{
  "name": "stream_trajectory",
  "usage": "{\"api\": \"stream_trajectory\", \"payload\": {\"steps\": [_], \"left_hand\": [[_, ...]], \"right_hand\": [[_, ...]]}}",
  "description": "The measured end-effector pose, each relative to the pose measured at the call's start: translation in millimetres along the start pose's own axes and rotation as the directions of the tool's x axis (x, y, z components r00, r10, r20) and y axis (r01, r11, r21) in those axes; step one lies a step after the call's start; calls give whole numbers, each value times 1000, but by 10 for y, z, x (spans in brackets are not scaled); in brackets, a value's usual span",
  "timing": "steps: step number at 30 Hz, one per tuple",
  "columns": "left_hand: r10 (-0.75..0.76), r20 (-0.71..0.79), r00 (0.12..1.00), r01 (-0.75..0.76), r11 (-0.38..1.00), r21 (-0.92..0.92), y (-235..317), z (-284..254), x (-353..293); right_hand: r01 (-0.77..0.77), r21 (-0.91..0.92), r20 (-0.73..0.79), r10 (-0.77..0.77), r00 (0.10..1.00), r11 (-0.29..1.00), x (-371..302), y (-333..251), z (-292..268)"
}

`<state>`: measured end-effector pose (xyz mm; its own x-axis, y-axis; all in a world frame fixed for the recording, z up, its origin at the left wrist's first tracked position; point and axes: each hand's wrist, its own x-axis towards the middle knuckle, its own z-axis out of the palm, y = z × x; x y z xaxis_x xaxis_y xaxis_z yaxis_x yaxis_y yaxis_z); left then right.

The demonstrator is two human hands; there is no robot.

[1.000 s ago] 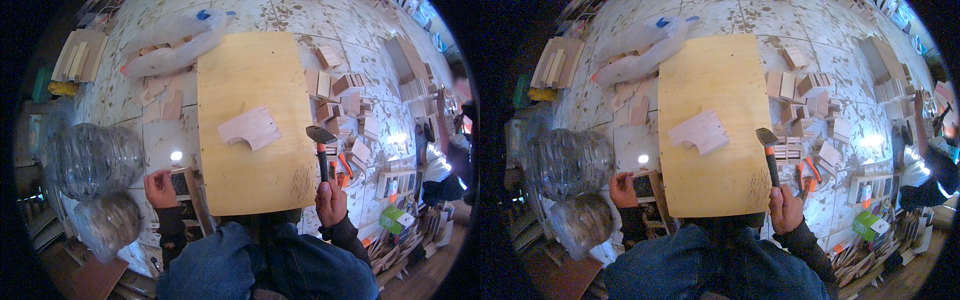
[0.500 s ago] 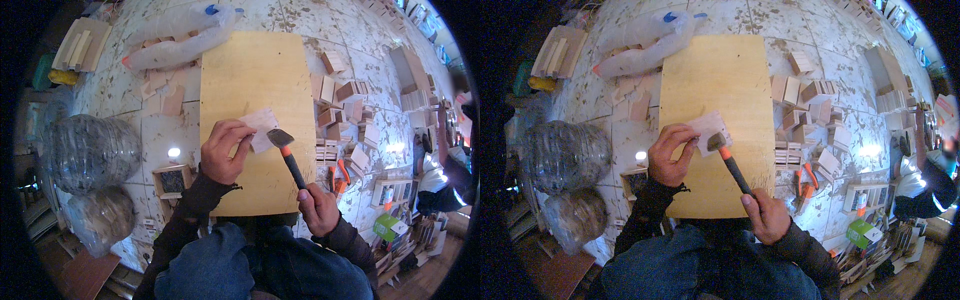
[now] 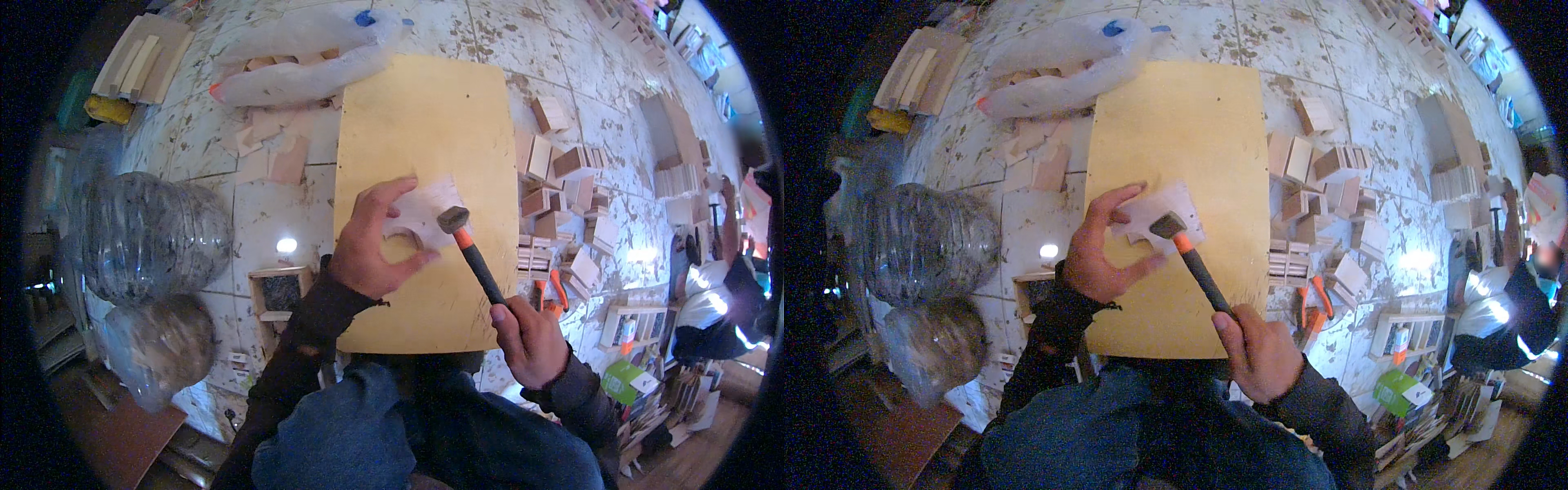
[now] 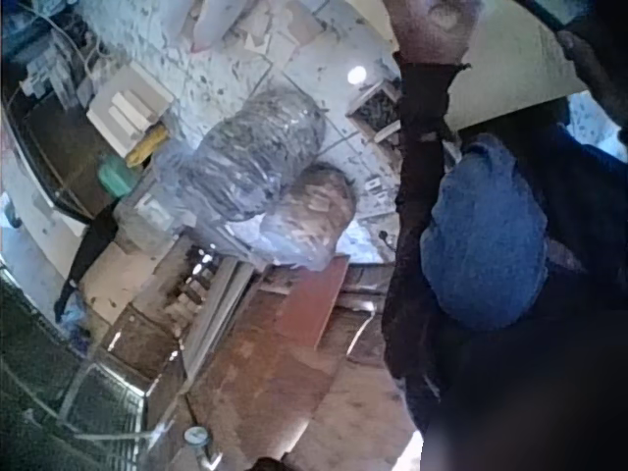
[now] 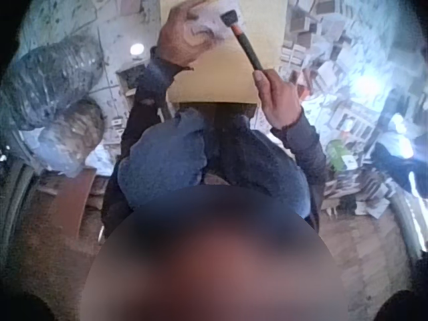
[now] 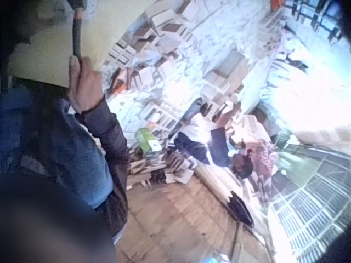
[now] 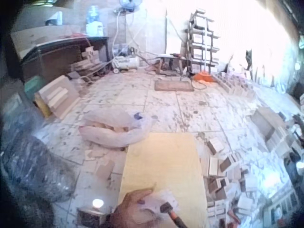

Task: The person repeatedly taps small wooden pieces with a hammer on a workbench. They rotate the pieces between taps and occasionally inspect them. A coworker is visible in the background handling other wood.

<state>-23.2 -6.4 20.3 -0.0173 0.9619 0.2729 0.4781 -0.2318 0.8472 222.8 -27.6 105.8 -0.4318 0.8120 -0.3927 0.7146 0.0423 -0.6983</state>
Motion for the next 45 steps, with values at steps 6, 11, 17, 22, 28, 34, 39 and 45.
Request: {"api": "stream_trajectory", "payload": {"steps": [6,11,17,22,28,34,39,45], "left_hand": [[108,19,994,-109,988,108,-59,55,24],[166,-22,986,-161,975,151,-121,103,-2],[117,0,993,-117,987,106,-117,130,-19],[147,-2,989,-145,977,155,-149,116,3],[133,-2,991,-131,981,142,-126,116,7],[102,11,995,-102,991,88,-49,75,27],[207,-86,975,-187,963,197,-135,-51,-199],[-577,-529,622,746,643,175,-1003,-389,-1460]], "right_hand": [[127,522,-15,-140,990,844,-281,87,-71],[407,-52,-39,-409,912,912,-72,-20,17],[256,170,-220,-216,951,952,-88,-37,65],[301,97,-167,-283,945,949,23,230,336],[261,111,-317,-215,924,959,29,416,465],[81,-54,-146,-88,985,995,94,353,487],[101,49,-302,-82,950,994,-19,500,463],[-55,169,-351,112,930,984,-177,800,492]]}}
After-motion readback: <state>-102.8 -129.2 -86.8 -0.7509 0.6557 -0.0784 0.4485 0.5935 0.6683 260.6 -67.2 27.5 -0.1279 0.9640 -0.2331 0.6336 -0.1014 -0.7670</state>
